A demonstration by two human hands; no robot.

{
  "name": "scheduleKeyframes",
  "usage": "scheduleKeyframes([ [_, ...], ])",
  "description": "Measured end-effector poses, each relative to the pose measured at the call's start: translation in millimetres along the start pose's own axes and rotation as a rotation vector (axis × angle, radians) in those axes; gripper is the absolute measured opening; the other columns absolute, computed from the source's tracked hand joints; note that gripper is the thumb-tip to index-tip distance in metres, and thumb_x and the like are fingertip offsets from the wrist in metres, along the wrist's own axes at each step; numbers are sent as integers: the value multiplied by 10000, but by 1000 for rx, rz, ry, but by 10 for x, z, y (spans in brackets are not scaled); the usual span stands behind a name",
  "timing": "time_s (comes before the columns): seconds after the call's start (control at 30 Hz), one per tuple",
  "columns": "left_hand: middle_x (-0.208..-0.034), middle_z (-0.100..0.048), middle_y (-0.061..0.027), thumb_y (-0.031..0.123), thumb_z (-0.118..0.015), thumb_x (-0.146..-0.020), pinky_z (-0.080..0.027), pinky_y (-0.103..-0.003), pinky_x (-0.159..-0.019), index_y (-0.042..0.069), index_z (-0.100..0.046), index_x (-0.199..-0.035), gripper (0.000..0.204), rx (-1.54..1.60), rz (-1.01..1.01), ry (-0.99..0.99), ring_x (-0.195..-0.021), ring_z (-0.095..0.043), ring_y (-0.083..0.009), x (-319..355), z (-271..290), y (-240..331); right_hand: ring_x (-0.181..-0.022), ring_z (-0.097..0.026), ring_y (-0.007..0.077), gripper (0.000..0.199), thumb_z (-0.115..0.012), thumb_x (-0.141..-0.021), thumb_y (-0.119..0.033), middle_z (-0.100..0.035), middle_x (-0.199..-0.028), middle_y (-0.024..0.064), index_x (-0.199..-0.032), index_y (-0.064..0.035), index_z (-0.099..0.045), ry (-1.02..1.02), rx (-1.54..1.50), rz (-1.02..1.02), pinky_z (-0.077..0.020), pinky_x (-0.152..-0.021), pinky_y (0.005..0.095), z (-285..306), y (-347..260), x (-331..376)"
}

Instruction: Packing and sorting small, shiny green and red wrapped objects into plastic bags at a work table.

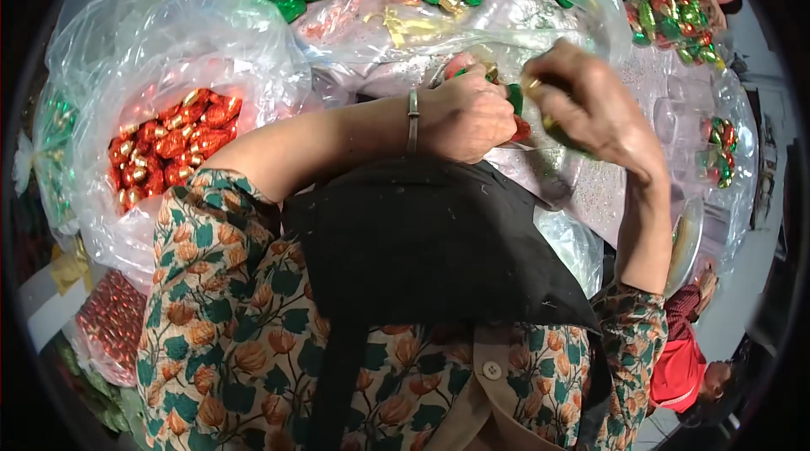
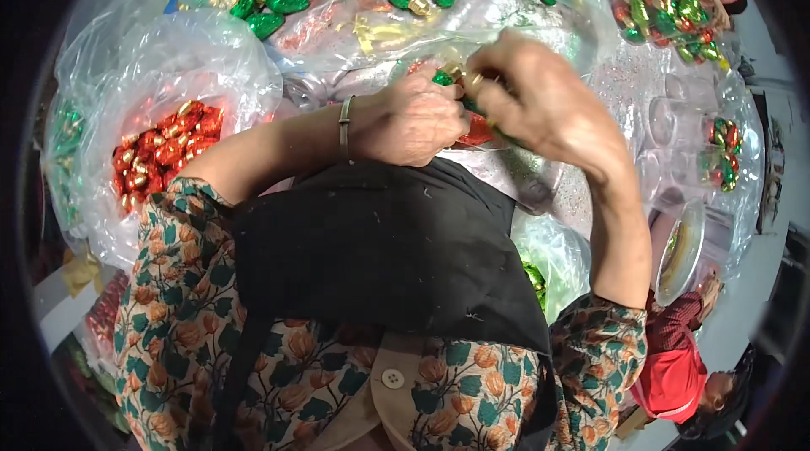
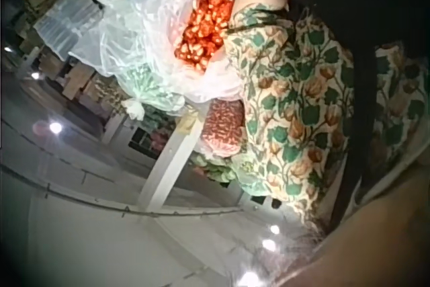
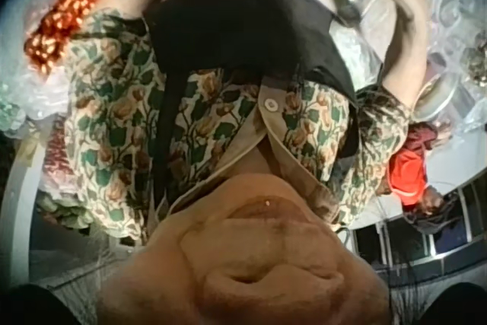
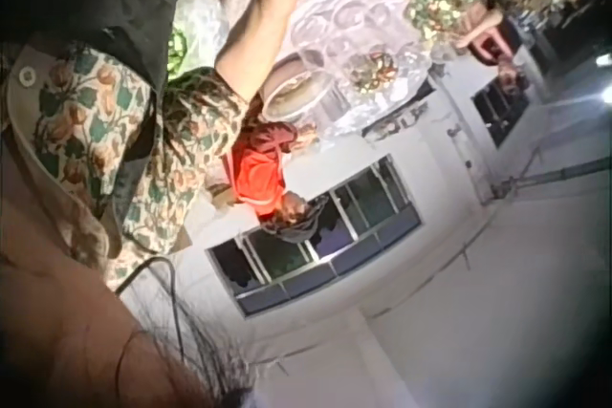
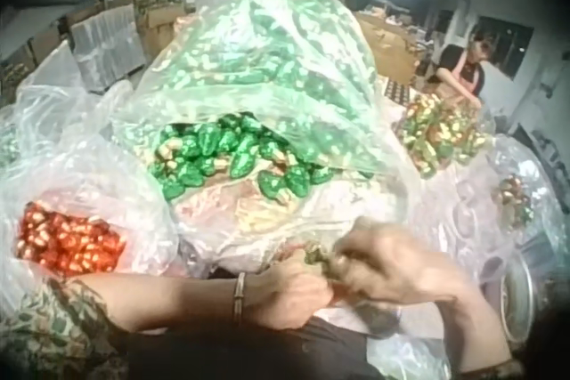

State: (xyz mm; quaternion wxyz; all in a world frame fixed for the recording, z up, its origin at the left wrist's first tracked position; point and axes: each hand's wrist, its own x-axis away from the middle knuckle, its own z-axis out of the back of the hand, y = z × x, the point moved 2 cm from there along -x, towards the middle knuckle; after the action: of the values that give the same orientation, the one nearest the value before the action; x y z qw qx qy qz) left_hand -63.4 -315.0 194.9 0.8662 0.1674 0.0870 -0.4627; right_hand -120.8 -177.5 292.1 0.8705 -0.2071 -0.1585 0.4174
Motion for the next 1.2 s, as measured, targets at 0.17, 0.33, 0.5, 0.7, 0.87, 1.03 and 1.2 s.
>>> scheduleKeyframes([
  [0.17,-624,-527,-18,173,-587,-608,-373,-376,-569,121,-553,-590,65,46,-103,291,-644,-547,-213,-11,-109,-4,-817,-583,225,231,-540,-866,-140,-554,-918,121,-1014,35,-573,389,-148,111,-464,-734,327,-185,143,16],
  [0.33,-645,-515,-16,172,-586,-611,-369,-371,-588,119,-540,-614,70,34,-140,331,-653,-541,-210,10,-118,-17,-881,-547,129,208,-554,-869,-66,-537,-915,68,-1061,13,-544,671,-601,-74,-454,-742,245,-538,307,214],
  [0.5,-726,-489,-19,184,-588,-674,-357,-414,-777,108,-514,-716,115,26,-17,-54,-785,-501,-175,-77,87,40,-846,-565,164,196,-589,-833,-37,-539,-931,84,-1023,0,-559,1024,-536,-16,-458,-744,262,-578,244,313],
  [0.7,-784,-513,-43,154,-589,-736,-380,-377,-845,94,-535,-744,81,100,14,-139,-804,-515,-219,-109,40,-98,-829,-583,252,97,-624,-733,7,-584,-787,120,-826,-1,-598,593,80,32,-478,-706,326,-492,385,387],
  [0.87,-902,-565,-104,194,-606,-752,-404,-362,-816,44,-596,-908,217,138,91,-207,-923,-533,-264,-313,292,129,-794,-575,313,158,-670,-675,-110,-599,-799,121,-742,-18,-562,287,194,-94,-458,-656,385,-466,283,550],
  [1.03,-1010,-565,-134,222,-605,-775,-393,-412,-876,37,-580,-1066,345,136,108,-373,-984,-538,-295,-524,393,155,-759,-589,322,171,-654,-700,-131,-610,-814,129,-769,0,-569,195,54,-22,-464,-647,379,-227,297,652],
  [1.2,-980,-562,-156,216,-594,-810,-417,-414,-818,27,-572,-1065,317,185,137,-192,-929,-549,-324,-465,302,-134,-862,-621,192,212,-559,-860,-63,-635,-928,141,-1031,50,-612,936,-518,-258,-487,-793,284,-225,616,1581],
])
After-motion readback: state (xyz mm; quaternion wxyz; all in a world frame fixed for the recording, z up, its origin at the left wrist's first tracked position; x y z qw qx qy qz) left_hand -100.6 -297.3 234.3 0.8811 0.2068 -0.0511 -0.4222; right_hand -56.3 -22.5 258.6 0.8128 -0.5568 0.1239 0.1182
